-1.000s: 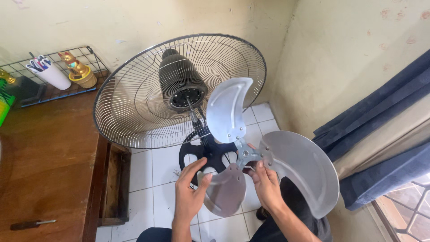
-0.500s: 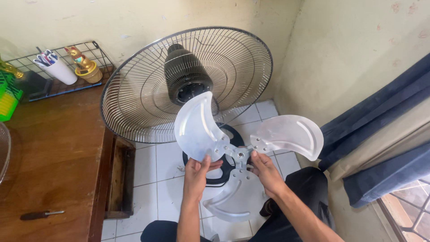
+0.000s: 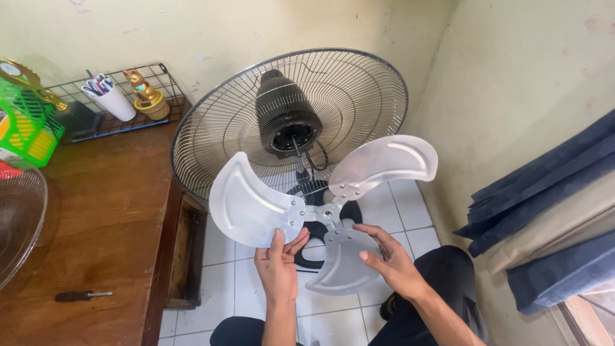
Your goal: The person disassembles a standing electric fan by removing the front grille, fan blades, and rear grille. They use a screwdriver to loosen screws and place the removed parts on a nearby wooden table.
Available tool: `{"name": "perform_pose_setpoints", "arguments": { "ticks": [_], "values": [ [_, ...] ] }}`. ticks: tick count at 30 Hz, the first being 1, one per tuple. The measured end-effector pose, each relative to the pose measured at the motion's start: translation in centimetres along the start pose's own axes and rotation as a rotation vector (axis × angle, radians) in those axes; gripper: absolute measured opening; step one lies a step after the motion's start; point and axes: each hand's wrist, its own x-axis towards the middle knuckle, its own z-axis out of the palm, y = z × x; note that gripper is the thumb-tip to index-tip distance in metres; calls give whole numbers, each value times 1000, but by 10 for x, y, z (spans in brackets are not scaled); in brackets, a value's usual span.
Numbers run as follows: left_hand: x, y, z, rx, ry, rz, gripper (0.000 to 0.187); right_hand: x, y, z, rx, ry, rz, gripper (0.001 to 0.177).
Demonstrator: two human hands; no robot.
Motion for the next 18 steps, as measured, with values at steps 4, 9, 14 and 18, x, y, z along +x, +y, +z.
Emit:
{"name": "perform_pose_setpoints", "arguments": {
  "ticks": [4, 9, 14, 18],
  "values": [
    [0, 4, 1, -68, 23, 28, 37, -9, 9, 8, 72, 108, 115, 44],
    [-1, 8, -4, -133, -43, -27, 40, -15, 8, 6, -122, 247, 122, 28],
    [-1, 22, -16, 303, -225, -312, 52, -16, -10, -2, -211, 243, 138, 31],
    [-7, 13, -16, 508, -366, -205, 62, -4, -19, -12, -206, 197, 154, 34]
  ]
}}
